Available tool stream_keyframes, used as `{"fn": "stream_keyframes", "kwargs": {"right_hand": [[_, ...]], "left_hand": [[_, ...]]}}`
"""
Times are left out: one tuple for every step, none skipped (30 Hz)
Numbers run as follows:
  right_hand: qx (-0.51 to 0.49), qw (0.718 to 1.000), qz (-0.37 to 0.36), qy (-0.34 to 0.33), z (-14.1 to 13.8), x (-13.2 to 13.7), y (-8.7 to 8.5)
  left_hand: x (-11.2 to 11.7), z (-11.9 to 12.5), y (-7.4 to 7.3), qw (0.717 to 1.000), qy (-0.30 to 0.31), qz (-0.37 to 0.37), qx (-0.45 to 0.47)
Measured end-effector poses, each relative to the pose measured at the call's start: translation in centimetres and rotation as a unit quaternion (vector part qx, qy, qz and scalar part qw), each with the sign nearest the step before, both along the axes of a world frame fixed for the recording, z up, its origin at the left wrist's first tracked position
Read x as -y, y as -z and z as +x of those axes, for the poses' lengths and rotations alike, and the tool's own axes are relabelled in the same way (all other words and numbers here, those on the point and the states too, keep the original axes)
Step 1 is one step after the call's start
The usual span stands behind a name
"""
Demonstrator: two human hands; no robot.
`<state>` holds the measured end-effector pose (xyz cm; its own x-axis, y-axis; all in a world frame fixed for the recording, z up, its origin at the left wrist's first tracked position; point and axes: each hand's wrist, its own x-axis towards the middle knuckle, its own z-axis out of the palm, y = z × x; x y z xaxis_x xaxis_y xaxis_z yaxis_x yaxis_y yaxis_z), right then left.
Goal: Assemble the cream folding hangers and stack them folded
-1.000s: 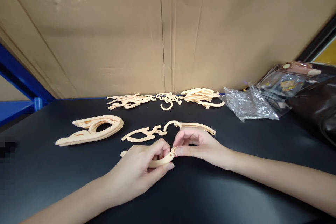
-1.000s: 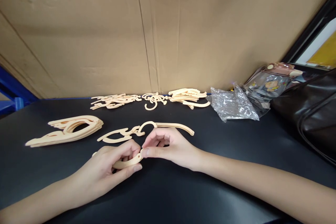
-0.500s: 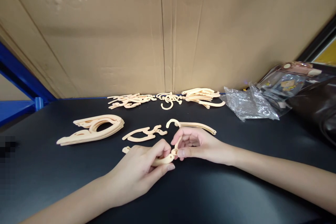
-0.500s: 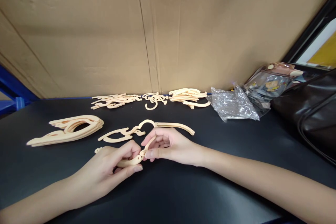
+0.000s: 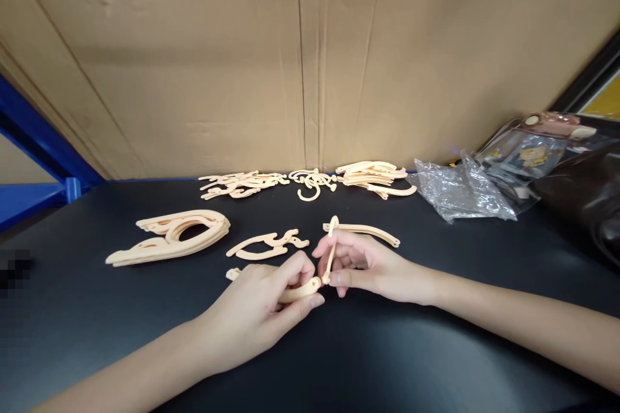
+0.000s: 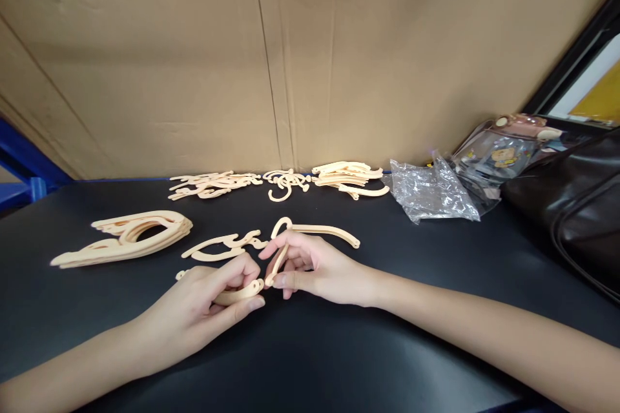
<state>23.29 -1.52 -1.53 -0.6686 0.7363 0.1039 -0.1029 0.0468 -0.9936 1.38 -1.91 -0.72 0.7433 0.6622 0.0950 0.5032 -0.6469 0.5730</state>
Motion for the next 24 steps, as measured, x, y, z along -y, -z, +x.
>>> {"fn": "stream_keyframes", "kwargs": {"right_hand": [[0.0,1.0,0.002,-0.004,0.02,0.01,0.05],[0.003,1.0,0.006,-0.01,0.04,0.02,0.08],[0.006,1.0,0.009,-0.015,0.07,0.02,0.1],[0.007,1.0,0.008,-0.02,0.09,0.02,0.1],[0.007,1.0,0.004,-0.023,0.11,0.0,0.11],[0.005,1.0,-0.001,-0.025,0.13,-0.02,0.11],[0.004,1.0,-0.005,-0.027,0.12,-0.05,0.12],[0.003,1.0,-0.008,-0.029,0.11,-0.08,0.12],[0.001,0.999,-0.009,-0.03,0.08,-0.09,0.12],[0.002,0.999,-0.009,-0.031,0.05,-0.09,0.1],[0.005,0.999,-0.009,-0.03,0.02,-0.08,0.05],[0.011,1.0,-0.009,-0.028,-0.02,-0.04,-0.02],[0.017,0.999,-0.01,-0.025,-0.06,0.0,-0.11],[0.024,0.999,-0.011,-0.022,-0.09,0.05,-0.22],[0.031,0.999,-0.011,-0.02,-0.12,0.11,-0.33],[0.036,0.999,-0.013,-0.018,-0.15,0.15,-0.42],[0.038,0.999,-0.015,-0.016,-0.17,0.19,-0.49],[0.039,0.999,-0.016,-0.015,-0.19,0.23,-0.51],[0.039,0.999,-0.018,-0.014,-0.2,0.25,-0.49],[0.038,0.999,-0.02,-0.014,-0.21,0.27,-0.43],[0.037,0.999,-0.021,-0.014,-0.2,0.29,-0.34],[0.037,0.999,-0.022,-0.014,-0.2,0.31,-0.22],[0.036,0.999,-0.023,-0.014,-0.19,0.33,-0.1],[0.035,0.999,-0.024,-0.013,-0.18,0.35,0.01]], "left_hand": [[-0.01,-0.01,0.02,1.0,0.002,0.004,-0.001],[0.0,-0.02,0.02,1.0,0.002,0.01,-0.001],[0.01,-0.02,0.03,1.0,0.001,0.015,0.0],[0.02,-0.02,0.02,1.0,0.0,0.02,0.0],[0.04,-0.03,0.01,1.0,0.0,0.024,0.0],[0.05,-0.03,0.0,1.0,0.001,0.027,-0.002],[0.06,-0.04,-0.01,1.0,0.003,0.028,-0.004],[0.06,-0.04,-0.02,1.0,0.005,0.03,-0.008],[0.06,-0.05,-0.02,0.999,0.007,0.032,-0.01],[0.05,-0.06,-0.01,0.999,0.01,0.036,-0.011],[0.04,-0.07,0.0,0.999,0.012,0.039,-0.011],[0.03,-0.08,0.03,0.999,0.014,0.043,-0.009],[0.01,-0.1,0.07,0.999,0.015,0.045,-0.008],[0.0,-0.13,0.11,0.999,0.015,0.046,-0.007],[0.0,-0.16,0.16,0.999,0.016,0.046,-0.006],[0.0,-0.21,0.21,0.999,0.017,0.043,-0.006],[0.01,-0.25,0.24,0.999,0.017,0.041,-0.006],[0.02,-0.28,0.25,0.999,0.018,0.037,-0.007],[0.04,-0.31,0.24,0.999,0.021,0.034,-0.007],[0.06,-0.31,0.2,0.999,0.023,0.032,-0.007],[0.09,-0.3,0.14,0.999,0.025,0.031,-0.008],[0.12,-0.27,0.06,0.999,0.026,0.031,-0.009],[0.14,-0.25,-0.02,0.999,0.028,0.033,-0.009],[0.16,-0.22,-0.08,0.999,0.03,0.034,-0.009]]}}
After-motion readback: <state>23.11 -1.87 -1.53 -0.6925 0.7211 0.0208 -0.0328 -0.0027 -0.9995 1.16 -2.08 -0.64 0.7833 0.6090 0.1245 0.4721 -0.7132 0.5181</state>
